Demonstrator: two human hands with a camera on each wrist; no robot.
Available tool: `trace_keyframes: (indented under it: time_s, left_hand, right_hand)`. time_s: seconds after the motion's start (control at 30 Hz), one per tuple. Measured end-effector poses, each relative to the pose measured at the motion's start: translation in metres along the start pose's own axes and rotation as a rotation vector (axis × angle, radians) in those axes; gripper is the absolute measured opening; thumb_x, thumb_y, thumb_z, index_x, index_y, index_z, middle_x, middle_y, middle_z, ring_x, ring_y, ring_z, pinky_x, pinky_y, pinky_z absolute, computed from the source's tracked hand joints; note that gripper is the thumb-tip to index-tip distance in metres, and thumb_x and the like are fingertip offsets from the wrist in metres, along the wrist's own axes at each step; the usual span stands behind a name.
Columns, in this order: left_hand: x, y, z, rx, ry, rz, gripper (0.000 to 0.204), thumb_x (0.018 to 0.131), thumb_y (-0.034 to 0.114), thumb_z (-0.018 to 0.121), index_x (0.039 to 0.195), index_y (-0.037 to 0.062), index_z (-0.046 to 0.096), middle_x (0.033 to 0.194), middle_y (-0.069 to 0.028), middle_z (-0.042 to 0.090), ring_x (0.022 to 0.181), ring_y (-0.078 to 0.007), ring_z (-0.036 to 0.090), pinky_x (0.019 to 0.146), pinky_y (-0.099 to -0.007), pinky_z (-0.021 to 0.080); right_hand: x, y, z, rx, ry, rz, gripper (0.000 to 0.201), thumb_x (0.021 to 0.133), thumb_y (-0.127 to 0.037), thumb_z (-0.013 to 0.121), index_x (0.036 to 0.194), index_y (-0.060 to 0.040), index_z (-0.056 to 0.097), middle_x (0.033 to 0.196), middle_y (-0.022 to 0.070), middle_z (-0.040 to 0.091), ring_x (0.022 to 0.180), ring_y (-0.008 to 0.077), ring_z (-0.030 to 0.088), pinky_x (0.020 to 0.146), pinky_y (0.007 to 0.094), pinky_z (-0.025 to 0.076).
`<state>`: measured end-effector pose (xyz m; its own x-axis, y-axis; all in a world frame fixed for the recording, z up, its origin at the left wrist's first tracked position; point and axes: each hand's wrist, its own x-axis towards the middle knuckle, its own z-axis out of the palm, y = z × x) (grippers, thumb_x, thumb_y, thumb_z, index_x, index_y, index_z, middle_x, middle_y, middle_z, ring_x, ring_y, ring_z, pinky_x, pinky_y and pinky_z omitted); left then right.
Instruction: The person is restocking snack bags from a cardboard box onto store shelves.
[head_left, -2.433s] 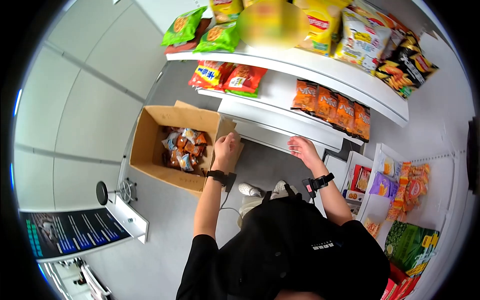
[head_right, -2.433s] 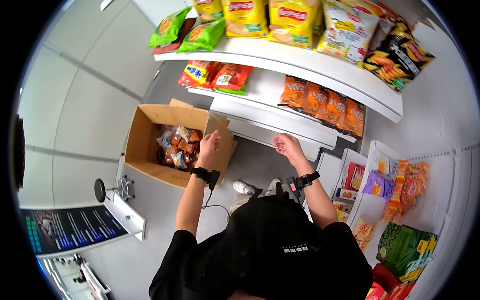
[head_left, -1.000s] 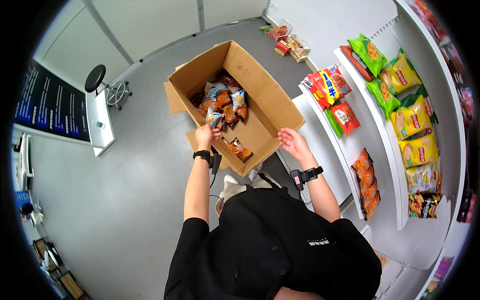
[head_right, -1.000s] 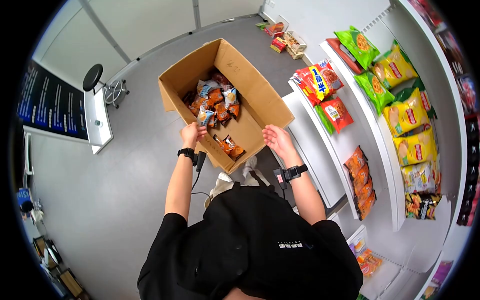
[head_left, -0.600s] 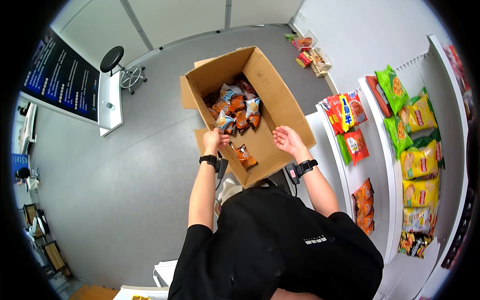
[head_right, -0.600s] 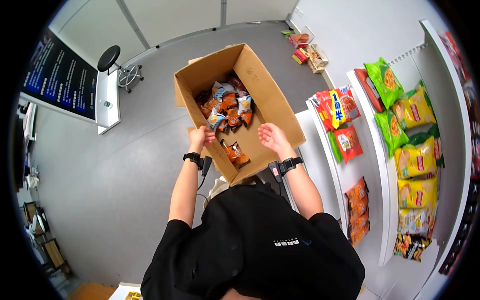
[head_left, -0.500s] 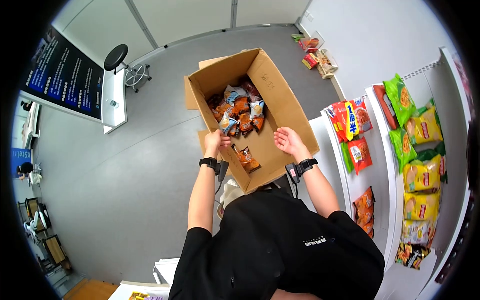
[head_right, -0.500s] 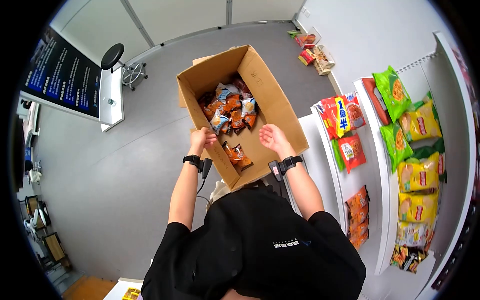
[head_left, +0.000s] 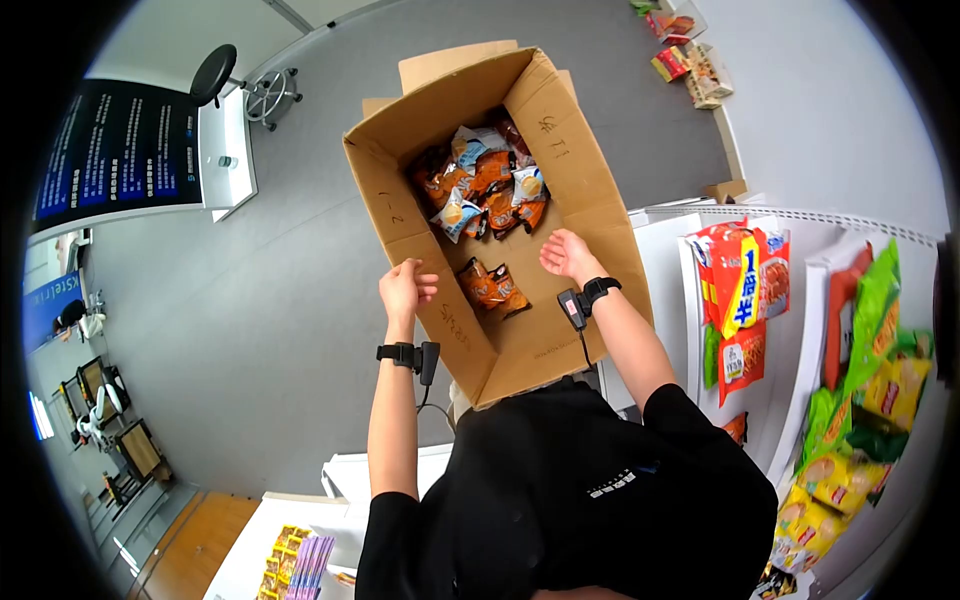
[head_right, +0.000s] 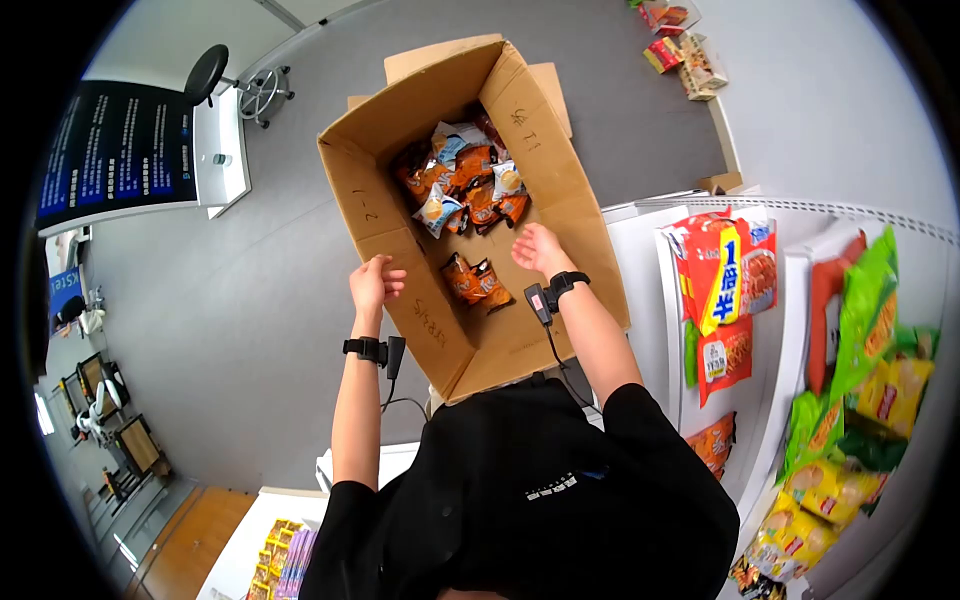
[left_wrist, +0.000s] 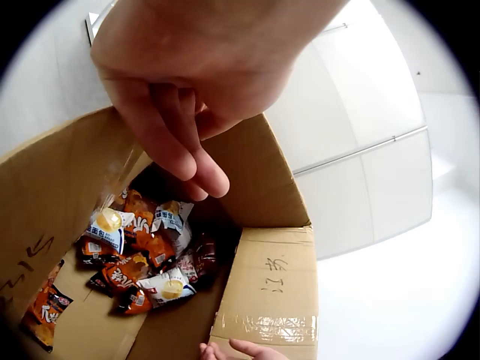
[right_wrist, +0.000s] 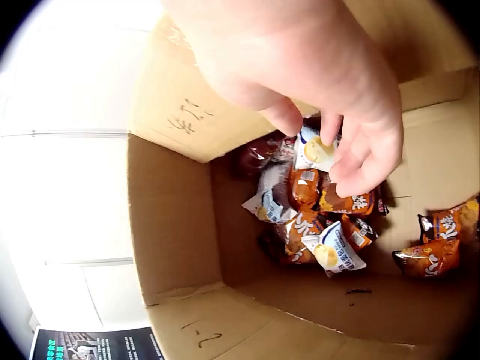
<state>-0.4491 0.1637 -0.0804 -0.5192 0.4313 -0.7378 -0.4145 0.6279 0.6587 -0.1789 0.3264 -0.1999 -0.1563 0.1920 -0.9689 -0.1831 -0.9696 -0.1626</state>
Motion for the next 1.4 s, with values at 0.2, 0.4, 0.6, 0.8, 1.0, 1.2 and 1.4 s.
trace_keyframes:
  time_s: [0.2, 0.4, 0.6, 0.8, 1.0, 1.2, 1.4]
  left_hand:
    - [0.002, 0.01, 0.008, 0.065, 0.097, -0.077, 0.033, 0.089, 0.029, 0.049, 0.098, -0.001, 0.061, 0.065, -0.0117, 0.064, 0.042, -0.0123, 0.054, 0.04, -0.0238, 0.043]
    - [0.001, 0.009, 0.018, 0.08, 0.189, -0.095, 0.035, 0.09, 0.031, 0.05, 0.097, -0.0005, 0.062, 0.06, -0.0099, 0.063, 0.038, -0.011, 0.051, 0.037, -0.0217, 0.039]
    - [0.004, 0.01, 0.018, 0.119, 0.206, -0.101, 0.037, 0.091, 0.03, 0.048, 0.096, -0.0031, 0.063, 0.058, -0.0121, 0.062, 0.036, -0.0118, 0.051, 0.036, -0.0215, 0.039]
    - [0.006, 0.009, 0.022, 0.165, 0.249, -0.116, 0.036, 0.091, 0.029, 0.048, 0.096, -0.0027, 0.063, 0.052, -0.0105, 0.059, 0.033, -0.0119, 0.047, 0.033, -0.0217, 0.037]
    - [0.005, 0.011, 0.026, 0.17, 0.248, -0.126, 0.036, 0.091, 0.029, 0.048, 0.094, -0.0032, 0.063, 0.052, -0.0117, 0.059, 0.032, -0.0124, 0.047, 0.033, -0.0212, 0.037]
    - [0.003, 0.007, 0.024, 0.167, 0.227, -0.091, 0.034, 0.092, 0.026, 0.047, 0.092, -0.0044, 0.063, 0.055, -0.0126, 0.061, 0.035, -0.0125, 0.05, 0.035, -0.0213, 0.038]
    - [0.0, 0.001, 0.018, 0.125, 0.18, -0.058, 0.032, 0.091, 0.026, 0.048, 0.091, -0.003, 0.063, 0.057, -0.0116, 0.062, 0.036, -0.0118, 0.05, 0.036, -0.0211, 0.037]
  right_hand:
    - [0.085, 0.015, 0.006, -0.055, 0.039, 0.096, 0.059, 0.086, -0.032, 0.057, 0.136, -0.0106, 0.032, 0.137, 0.0143, 0.032, 0.115, 0.0305, 0.043, 0.087, 0.0521, 0.046]
    - [0.155, 0.014, 0.004, -0.249, 0.099, 0.118, 0.065, 0.086, -0.039, 0.057, 0.139, -0.0135, 0.03, 0.144, 0.0127, 0.025, 0.125, 0.0319, 0.036, 0.09, 0.0532, 0.044]
    - [0.234, 0.006, 0.006, -0.382, 0.247, -0.014, 0.082, 0.077, -0.044, 0.067, 0.142, -0.0153, 0.025, 0.145, 0.0104, 0.027, 0.128, 0.0313, 0.032, 0.094, 0.0577, 0.037]
    - [0.317, 0.014, 0.0, -0.735, 0.436, -0.19, 0.086, 0.066, -0.053, 0.071, 0.132, -0.0065, 0.043, 0.136, 0.0181, 0.044, 0.123, 0.0334, 0.043, 0.099, 0.038, 0.038]
    - [0.273, -0.014, 0.021, -0.799, 0.401, -0.207, 0.078, 0.067, -0.053, 0.071, 0.126, -0.0059, 0.05, 0.126, 0.0167, 0.054, 0.116, 0.0308, 0.05, 0.098, 0.0378, 0.038]
    - [0.267, 0.015, 0.016, -0.597, 0.157, -0.027, 0.072, 0.073, -0.056, 0.061, 0.13, -0.0145, 0.044, 0.127, 0.0128, 0.051, 0.111, 0.0332, 0.049, 0.091, 0.0485, 0.039]
    - [0.204, 0.044, 0.019, -0.191, 0.099, 0.258, 0.068, 0.077, -0.055, 0.059, 0.131, -0.0178, 0.04, 0.128, 0.0158, 0.043, 0.108, 0.0355, 0.046, 0.089, 0.057, 0.039]
